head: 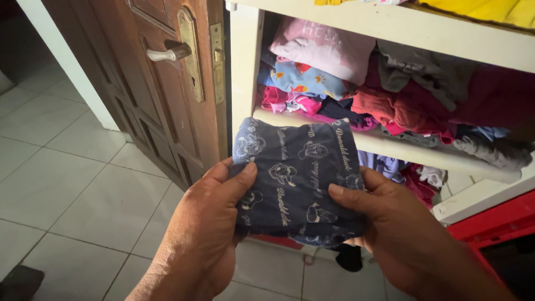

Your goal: The person folds various small garments, including a pink top, a blue patterned shirt, a white patterned cloth, and a dark patterned cloth. Each item is folded by hand and placed onto a white shelving unit.

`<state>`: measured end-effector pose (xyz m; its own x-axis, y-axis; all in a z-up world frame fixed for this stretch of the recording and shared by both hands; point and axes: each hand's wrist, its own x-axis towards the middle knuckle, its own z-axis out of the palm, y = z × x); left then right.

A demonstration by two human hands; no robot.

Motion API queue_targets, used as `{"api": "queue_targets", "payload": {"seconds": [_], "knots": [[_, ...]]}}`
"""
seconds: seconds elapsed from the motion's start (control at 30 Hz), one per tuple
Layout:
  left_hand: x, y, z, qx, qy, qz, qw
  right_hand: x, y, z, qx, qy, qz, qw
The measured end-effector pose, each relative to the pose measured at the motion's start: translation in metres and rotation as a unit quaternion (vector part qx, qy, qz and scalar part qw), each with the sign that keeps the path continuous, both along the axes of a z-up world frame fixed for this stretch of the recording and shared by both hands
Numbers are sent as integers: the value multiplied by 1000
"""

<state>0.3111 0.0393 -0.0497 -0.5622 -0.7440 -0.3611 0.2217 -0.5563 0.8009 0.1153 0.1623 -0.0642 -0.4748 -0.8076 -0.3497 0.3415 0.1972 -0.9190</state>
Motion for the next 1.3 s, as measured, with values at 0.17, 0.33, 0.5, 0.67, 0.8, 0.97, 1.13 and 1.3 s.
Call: {"api": "queue_targets", "payload": {"seconds": [0.17,0.33,0.5,0.67,0.8,0.97,1.13,1.3], "knots": [[10,7,3,-1,-20,-13,1000,10,9,-2,-6,-11,-11,1000],[17,15,4,2,-21,-23,999,19,18,-4,-6,-17,-19,1000],[22,21,5,13,-36,-8,999,27,26,-2,-10,-14,-7,1000],[24,25,4,23,-40,-7,999,29,33,-3,4,-14,-20,1000],[26,28,4,2,-4,-25,1000,31,37,-3,1,-15,-25,1000],[29,30,2,7,-25,-32,999,35,43,-8,-28,-13,-14,999],[30,33,5,10,-49,-34,998,38,45,-8,-31,-16,-19,999],[29,34,4,8,-36,-39,999,40,45,-8,-29,-9,-32,999]]}}
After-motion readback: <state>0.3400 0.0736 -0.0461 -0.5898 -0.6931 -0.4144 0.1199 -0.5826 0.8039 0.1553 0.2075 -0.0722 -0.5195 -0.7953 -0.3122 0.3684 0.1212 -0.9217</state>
